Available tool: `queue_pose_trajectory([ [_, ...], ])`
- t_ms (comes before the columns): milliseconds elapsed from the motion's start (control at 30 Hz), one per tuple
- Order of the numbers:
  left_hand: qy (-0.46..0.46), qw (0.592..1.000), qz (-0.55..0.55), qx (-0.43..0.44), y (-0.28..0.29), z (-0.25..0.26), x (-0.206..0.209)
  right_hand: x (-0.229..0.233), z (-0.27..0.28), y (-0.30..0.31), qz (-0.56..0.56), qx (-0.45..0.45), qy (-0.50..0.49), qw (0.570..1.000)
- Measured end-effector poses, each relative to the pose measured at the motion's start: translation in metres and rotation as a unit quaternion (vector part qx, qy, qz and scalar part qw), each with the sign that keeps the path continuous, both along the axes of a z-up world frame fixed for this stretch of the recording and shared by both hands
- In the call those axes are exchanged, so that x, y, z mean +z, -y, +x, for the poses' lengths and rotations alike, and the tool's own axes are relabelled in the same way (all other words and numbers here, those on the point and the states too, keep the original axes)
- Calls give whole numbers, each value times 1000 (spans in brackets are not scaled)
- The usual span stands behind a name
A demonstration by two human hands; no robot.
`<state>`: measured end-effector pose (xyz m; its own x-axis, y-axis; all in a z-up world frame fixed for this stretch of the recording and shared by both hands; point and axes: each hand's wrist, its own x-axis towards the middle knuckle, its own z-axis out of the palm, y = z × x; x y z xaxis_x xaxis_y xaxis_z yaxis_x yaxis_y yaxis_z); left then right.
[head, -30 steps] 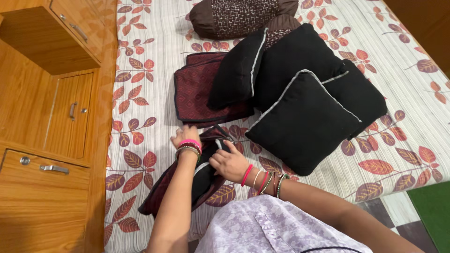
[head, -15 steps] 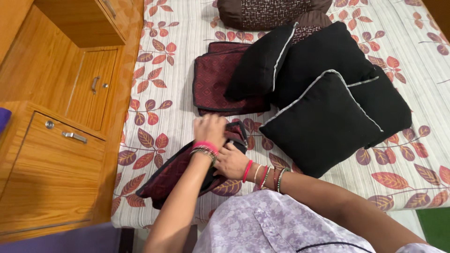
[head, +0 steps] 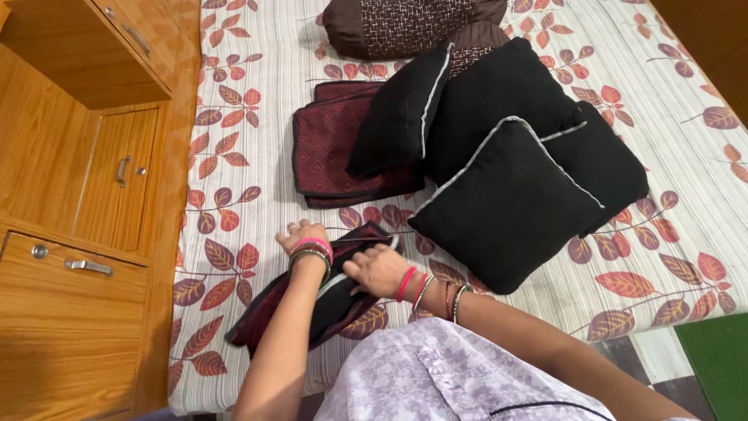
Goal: The person inserts black pillow inserts into maroon patterned pillow covers on a bed. They open the zipper, place the insert inside, close the zipper, and smooth the cover. The person repeats this process for multiple pillows.
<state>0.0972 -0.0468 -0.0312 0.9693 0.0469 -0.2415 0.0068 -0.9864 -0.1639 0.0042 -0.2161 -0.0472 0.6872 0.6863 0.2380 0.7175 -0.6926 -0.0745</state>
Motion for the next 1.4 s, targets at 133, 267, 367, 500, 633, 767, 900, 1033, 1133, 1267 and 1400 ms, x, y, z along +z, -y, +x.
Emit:
queue_pose_trajectory([
  [133, 71, 997, 16, 32, -33, -23, 24, -3, 21, 7, 23, -44, -41, 998],
  [267, 122, 985, 15, 123, -87, -46, 40, -8, 38, 5, 39, -47, -26, 998],
  [367, 177, 969, 31, 167, -133, -71, 39, -8, 50, 4, 63, -47, -6, 997],
  [500, 144, 943, -159, 253, -189, -85, -10, -11, 54, 6, 61, -10, -24, 998],
  [633, 117, 892, -350, 263, -224, -63, -97, -16, 49, 13, 109, 16, 10, 994],
  [767, 102, 817, -492, 283, -226, -46, -133, -19, 44, 27, 121, -61, -15, 991],
  [900, 247, 835, -456, 182, -200, -48, -76, -25, 44, 43, 204, -106, -2, 973],
  [1033, 429, 830, -354, 34, -132, -67, 1, -36, 59, 61, 297, -108, -118, 941],
  [1133, 352, 856, -371, -76, -65, -72, 27, -49, 70, 72, 377, -97, -240, 889],
  [1267, 220, 927, -283, -113, -8, -78, 34, -70, 71, 77, 406, -127, -283, 860],
  [1400, 187, 955, -212, -90, 8, -90, 30, -81, 62, 75, 470, -103, -294, 826],
])
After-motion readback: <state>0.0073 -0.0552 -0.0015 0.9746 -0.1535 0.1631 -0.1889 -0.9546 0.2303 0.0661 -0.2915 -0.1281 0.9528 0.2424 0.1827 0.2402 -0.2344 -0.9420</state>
